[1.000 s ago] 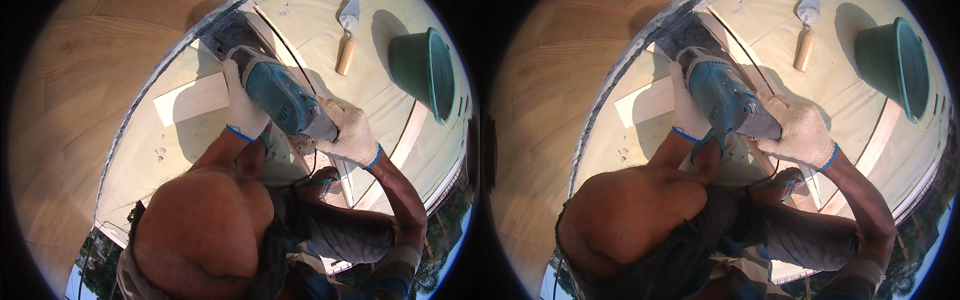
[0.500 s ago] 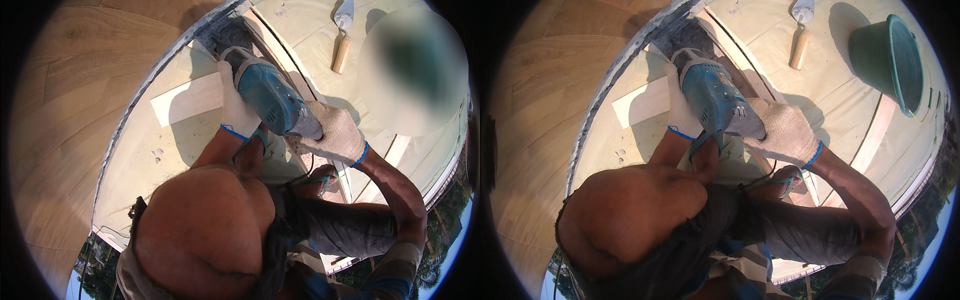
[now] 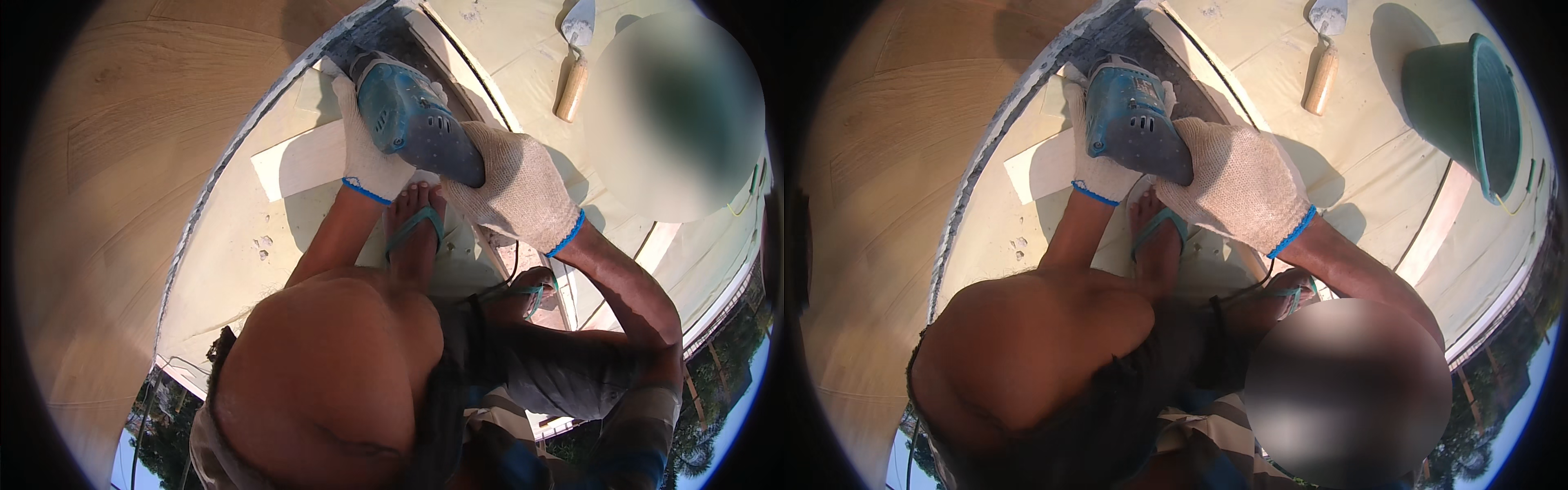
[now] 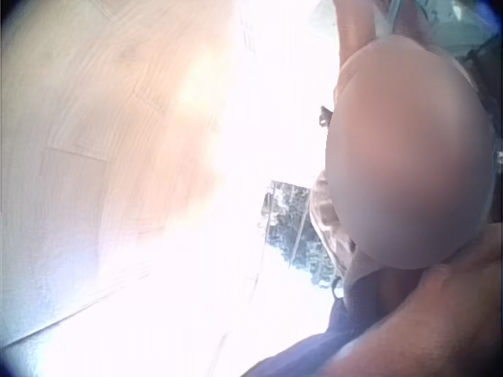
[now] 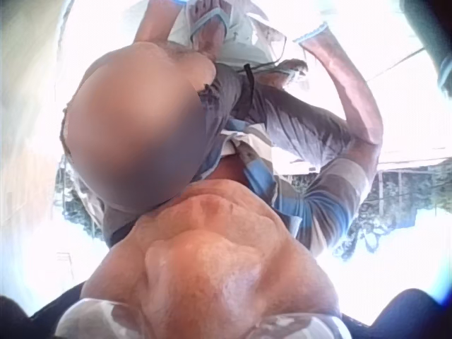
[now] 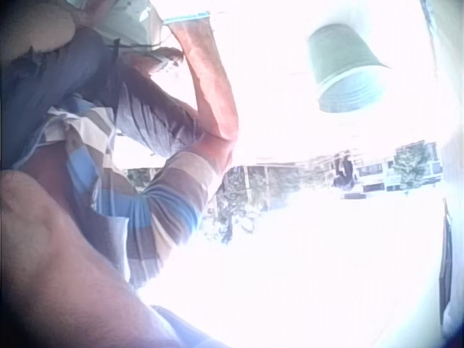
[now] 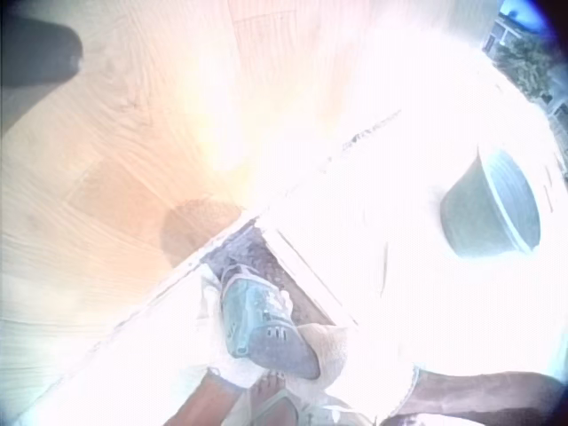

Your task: The person uses a handheld electric grinder to smooth a section of a tiled floor. They hold the tool with both hands and move it back and forth along a seam between tiles, generating dust.

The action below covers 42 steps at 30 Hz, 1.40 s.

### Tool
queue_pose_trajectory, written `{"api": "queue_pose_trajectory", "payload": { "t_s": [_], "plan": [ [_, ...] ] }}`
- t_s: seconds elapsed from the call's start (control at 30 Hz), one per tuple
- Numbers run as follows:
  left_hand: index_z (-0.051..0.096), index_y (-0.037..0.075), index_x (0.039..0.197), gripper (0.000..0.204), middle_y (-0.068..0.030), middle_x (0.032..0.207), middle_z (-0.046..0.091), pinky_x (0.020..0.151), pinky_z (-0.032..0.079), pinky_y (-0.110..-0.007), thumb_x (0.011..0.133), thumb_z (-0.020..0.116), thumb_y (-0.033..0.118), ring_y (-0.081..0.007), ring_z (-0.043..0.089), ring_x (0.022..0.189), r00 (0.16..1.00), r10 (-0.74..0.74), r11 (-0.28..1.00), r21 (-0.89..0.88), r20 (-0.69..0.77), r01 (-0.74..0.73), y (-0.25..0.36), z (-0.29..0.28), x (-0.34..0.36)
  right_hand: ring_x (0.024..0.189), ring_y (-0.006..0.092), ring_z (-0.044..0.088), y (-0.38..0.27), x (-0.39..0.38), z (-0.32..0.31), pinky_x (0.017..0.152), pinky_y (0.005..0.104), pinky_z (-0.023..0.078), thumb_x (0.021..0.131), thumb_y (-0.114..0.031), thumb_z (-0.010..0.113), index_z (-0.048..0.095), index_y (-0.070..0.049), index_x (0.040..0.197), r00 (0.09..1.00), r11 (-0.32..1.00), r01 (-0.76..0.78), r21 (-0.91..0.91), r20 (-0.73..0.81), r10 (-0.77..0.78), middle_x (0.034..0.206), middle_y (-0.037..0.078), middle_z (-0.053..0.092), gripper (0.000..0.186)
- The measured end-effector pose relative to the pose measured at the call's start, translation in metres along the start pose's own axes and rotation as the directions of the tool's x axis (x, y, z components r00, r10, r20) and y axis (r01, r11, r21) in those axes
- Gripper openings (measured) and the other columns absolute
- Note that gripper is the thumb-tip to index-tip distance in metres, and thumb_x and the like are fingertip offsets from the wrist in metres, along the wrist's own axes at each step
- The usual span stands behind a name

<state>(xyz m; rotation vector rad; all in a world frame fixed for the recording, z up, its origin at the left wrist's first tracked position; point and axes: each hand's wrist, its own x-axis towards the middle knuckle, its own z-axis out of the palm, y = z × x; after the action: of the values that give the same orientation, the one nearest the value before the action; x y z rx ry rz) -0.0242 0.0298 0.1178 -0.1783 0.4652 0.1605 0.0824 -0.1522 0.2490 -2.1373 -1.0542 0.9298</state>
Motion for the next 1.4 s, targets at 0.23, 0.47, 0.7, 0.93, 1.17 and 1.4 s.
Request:
{"api": "queue_pose_trajectory", "payload": {
  "t_s": [0.23, 0.47, 0.7, 0.93, 1.17, 1.4],
  "plan": [
    [0.046, 0.01, 0.163, 0.097, -0.0199, 0.151, 0.057, 0.122, 0.05, -0.055, 0.1, 0.058, 0.084, -0.0381, 0.059, 0.139, 0.998, 0.002, 0.994, 0.105, -0.063, 0.004, -0.014, -0.01, -0.037, 0.104, 0.0453, 0.074, -0.009, -0.019, 0.0, 0.087, 0.0552, 0.061, 0.089, -0.029, 0.081, 0.07, -0.01, 0.131, 0.996, 0.995, 0.081, 0.065, 0.036, -0.083, 0.108, 0.021, 0.075, 0.049],
    [0.05, 0.011, 0.16, 0.09, -0.019, 0.154, 0.058, 0.116, 0.053, -0.055, 0.106, 0.046, 0.083, -0.0372, 0.061, 0.14, 0.996, -0.042, 0.996, 0.078, 0.08, 0.035, -0.045, -0.013, -0.046, 0.106, 0.0431, 0.076, 0.018, -0.051, -0.013, 0.092, 0.0482, 0.063, 0.085, -0.025, 0.085, 0.068, -0.01, 0.144, 0.997, 0.994, -0.001, 0.112, 0.071, -0.007, 0.124, 0.02, 0.076, 0.063],
    [0.053, 0.01, 0.159, 0.091, -0.0126, 0.154, 0.061, 0.122, 0.048, -0.049, 0.107, 0.043, 0.084, -0.0314, 0.059, 0.142, 0.99, 0.055, 0.958, 0.285, -0.133, -0.015, -0.05, 0.01, -0.036, 0.098, 0.0396, 0.078, 0.052, -0.045, -0.019, 0.091, 0.0436, 0.063, 0.082, -0.021, 0.086, 0.072, -0.005, 0.14, 0.998, 0.986, 0.034, 0.163, 0.051, -0.043, 0.11, 0.021, 0.078, 0.062],
    [0.054, 0.009, 0.159, 0.094, -0.0113, 0.154, 0.062, 0.124, 0.043, -0.048, 0.106, 0.042, 0.085, -0.03, 0.056, 0.144, 0.998, 0.036, 0.897, 0.441, -0.058, -0.007, -0.057, 0.019, -0.018, 0.094, 0.0328, 0.08, 0.074, -0.046, -0.026, 0.089, 0.0406, 0.062, 0.082, -0.018, 0.085, 0.075, -0.004, 0.134, 0.997, 0.977, 0.067, 0.202, -0.04, -0.061, 0.106, 0.019, 0.079, 0.054],
    [0.053, 0.011, 0.16, 0.096, -0.0106, 0.157, 0.06, 0.124, 0.042, -0.049, 0.105, 0.037, 0.088, -0.0313, 0.053, 0.148, 0.992, 0.084, 0.869, 0.495, -0.099, -0.024, -0.055, 0.036, -0.002, 0.085, 0.0192, 0.072, 0.078, -0.024, -0.05, 0.084, 0.0365, 0.06, 0.084, -0.012, 0.082, 0.077, -0.001, 0.118, 0.998, 0.972, -0.035, 0.232, 0.054, 0.023, 0.096, 0.015, 0.076, 0.036],
    [0.053, 0.014, 0.158, 0.093, -0.0092, 0.16, 0.056, 0.13, 0.034, -0.05, 0.106, 0.036, 0.088, -0.0295, 0.045, 0.155, 0.985, 0.103, 0.897, 0.44, -0.139, -0.032, -0.055, 0.053, 0.0, 0.08, 0.0152, 0.067, 0.07, -0.01, -0.06, 0.08, 0.0356, 0.059, 0.086, -0.011, 0.08, 0.076, 0.0, 0.111, 0.999, 0.977, -0.003, 0.212, 0.048, -0.008, 0.09, 0.012, 0.073, 0.028]
  ]
}}
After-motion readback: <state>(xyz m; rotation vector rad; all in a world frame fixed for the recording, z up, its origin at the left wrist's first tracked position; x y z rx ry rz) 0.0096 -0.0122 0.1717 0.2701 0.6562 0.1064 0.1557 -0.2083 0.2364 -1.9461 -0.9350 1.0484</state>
